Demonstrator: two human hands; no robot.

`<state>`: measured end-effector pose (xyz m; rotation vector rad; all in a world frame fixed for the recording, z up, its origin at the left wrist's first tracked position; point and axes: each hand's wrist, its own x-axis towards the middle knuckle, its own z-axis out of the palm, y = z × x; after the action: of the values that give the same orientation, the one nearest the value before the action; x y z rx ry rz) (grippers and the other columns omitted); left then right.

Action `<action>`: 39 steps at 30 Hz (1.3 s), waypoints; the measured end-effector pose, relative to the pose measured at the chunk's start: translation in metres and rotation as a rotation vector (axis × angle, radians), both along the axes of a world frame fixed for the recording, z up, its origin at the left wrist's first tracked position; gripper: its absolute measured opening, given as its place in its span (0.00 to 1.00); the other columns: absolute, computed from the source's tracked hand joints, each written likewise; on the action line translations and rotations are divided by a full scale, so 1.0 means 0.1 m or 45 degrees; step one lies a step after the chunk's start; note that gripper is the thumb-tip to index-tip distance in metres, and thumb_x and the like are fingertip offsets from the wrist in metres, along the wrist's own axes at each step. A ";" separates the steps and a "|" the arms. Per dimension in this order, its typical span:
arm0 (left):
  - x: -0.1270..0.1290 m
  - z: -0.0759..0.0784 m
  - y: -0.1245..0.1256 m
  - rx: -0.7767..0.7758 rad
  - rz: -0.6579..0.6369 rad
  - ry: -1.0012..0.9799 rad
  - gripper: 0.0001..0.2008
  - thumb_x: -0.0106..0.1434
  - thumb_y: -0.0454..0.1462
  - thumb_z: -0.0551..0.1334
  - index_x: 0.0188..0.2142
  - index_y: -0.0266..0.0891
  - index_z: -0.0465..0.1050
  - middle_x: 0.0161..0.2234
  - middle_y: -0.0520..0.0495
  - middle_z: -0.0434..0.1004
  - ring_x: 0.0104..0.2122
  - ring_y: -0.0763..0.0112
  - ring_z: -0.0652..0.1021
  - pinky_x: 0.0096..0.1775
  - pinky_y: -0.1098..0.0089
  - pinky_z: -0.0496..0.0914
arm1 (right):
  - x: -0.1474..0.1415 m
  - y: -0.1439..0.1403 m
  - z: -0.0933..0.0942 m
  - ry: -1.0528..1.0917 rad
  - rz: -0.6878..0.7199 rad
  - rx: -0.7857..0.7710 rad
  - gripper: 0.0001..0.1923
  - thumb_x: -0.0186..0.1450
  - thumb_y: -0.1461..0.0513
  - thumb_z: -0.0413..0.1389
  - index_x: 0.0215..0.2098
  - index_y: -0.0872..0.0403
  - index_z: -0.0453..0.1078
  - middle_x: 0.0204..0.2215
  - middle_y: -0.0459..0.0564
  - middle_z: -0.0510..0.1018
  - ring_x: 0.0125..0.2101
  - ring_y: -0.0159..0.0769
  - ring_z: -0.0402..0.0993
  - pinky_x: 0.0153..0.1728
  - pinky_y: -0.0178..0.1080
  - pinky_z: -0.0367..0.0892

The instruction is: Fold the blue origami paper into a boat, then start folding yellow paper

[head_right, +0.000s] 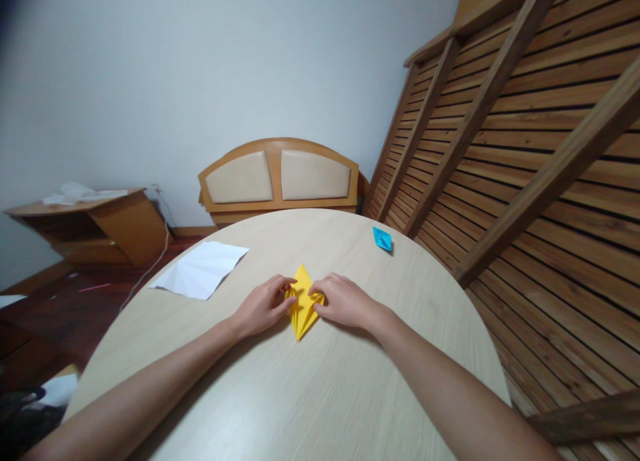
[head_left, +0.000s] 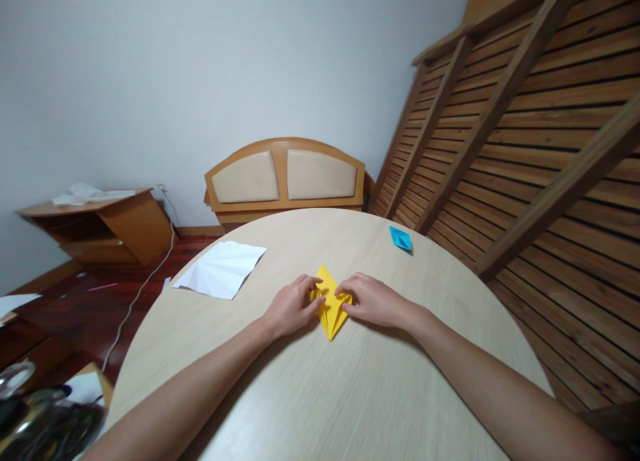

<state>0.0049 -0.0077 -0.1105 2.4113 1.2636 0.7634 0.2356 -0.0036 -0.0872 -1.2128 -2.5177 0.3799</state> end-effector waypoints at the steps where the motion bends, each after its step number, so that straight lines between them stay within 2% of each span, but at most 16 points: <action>1: 0.00 0.00 0.00 0.001 0.000 -0.007 0.15 0.67 0.41 0.59 0.52 0.39 0.69 0.44 0.42 0.76 0.41 0.62 0.78 0.45 0.62 0.71 | 0.00 0.00 0.01 -0.018 0.023 0.004 0.13 0.62 0.63 0.58 0.45 0.52 0.77 0.41 0.55 0.80 0.46 0.44 0.74 0.48 0.41 0.65; 5: -0.06 0.02 0.03 0.006 -0.066 -0.002 0.16 0.66 0.40 0.60 0.52 0.39 0.69 0.44 0.43 0.76 0.42 0.62 0.77 0.45 0.62 0.71 | 0.02 0.02 0.02 -0.041 0.123 0.017 0.12 0.61 0.65 0.58 0.43 0.51 0.77 0.40 0.52 0.80 0.44 0.42 0.74 0.48 0.40 0.64; 9: -0.16 0.06 0.05 0.002 -0.199 0.051 0.16 0.65 0.37 0.59 0.52 0.39 0.69 0.44 0.42 0.75 0.43 0.63 0.77 0.46 0.63 0.71 | 0.02 0.02 0.01 -0.045 0.183 0.022 0.08 0.64 0.64 0.56 0.40 0.52 0.76 0.39 0.52 0.80 0.42 0.42 0.75 0.46 0.40 0.64; 13: -0.25 0.12 0.08 -0.015 -0.347 0.107 0.17 0.61 0.33 0.58 0.51 0.39 0.68 0.47 0.43 0.75 0.43 0.64 0.77 0.47 0.65 0.71 | 0.02 0.02 0.01 -0.042 0.180 0.016 0.07 0.65 0.65 0.54 0.39 0.53 0.74 0.36 0.51 0.80 0.38 0.40 0.74 0.42 0.38 0.64; 16: -0.28 0.12 0.09 -0.015 -0.382 0.116 0.18 0.59 0.32 0.58 0.50 0.39 0.68 0.46 0.44 0.75 0.42 0.64 0.77 0.46 0.66 0.71 | 0.03 0.02 0.02 -0.024 0.158 0.006 0.07 0.64 0.65 0.53 0.39 0.53 0.72 0.36 0.51 0.79 0.37 0.39 0.74 0.39 0.37 0.63; 22: -0.24 0.03 0.11 -0.037 -0.254 0.033 0.14 0.57 0.29 0.57 0.44 0.40 0.69 0.42 0.46 0.77 0.39 0.66 0.77 0.41 0.68 0.71 | 0.01 0.00 0.02 -0.020 0.107 0.007 0.06 0.63 0.66 0.52 0.37 0.53 0.69 0.34 0.50 0.78 0.34 0.38 0.73 0.37 0.36 0.62; 27: -0.14 -0.02 0.08 -0.032 -0.110 -0.030 0.07 0.58 0.30 0.57 0.37 0.39 0.69 0.37 0.46 0.78 0.35 0.66 0.77 0.39 0.68 0.70 | -0.03 0.01 -0.02 0.016 0.047 0.000 0.10 0.61 0.67 0.54 0.41 0.53 0.68 0.38 0.52 0.79 0.38 0.39 0.74 0.40 0.36 0.62; 34: -0.04 -0.10 0.08 -0.047 0.133 -0.148 0.06 0.59 0.31 0.57 0.36 0.39 0.68 0.32 0.48 0.77 0.31 0.68 0.76 0.34 0.70 0.67 | -0.06 0.04 -0.09 0.070 -0.094 -0.007 0.10 0.62 0.67 0.55 0.43 0.52 0.68 0.40 0.51 0.79 0.40 0.39 0.75 0.39 0.36 0.61; 39: -0.01 -0.15 0.11 -0.039 0.238 -0.195 0.03 0.62 0.35 0.57 0.37 0.39 0.68 0.32 0.48 0.78 0.31 0.67 0.76 0.32 0.70 0.66 | -0.09 0.07 -0.15 0.125 -0.177 0.027 0.07 0.68 0.63 0.52 0.45 0.52 0.65 0.42 0.53 0.80 0.41 0.40 0.76 0.39 0.36 0.61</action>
<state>0.0042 0.0035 -0.1253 2.1853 1.4396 0.9533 0.2265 0.0039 -0.1018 -1.3186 -2.3339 0.3681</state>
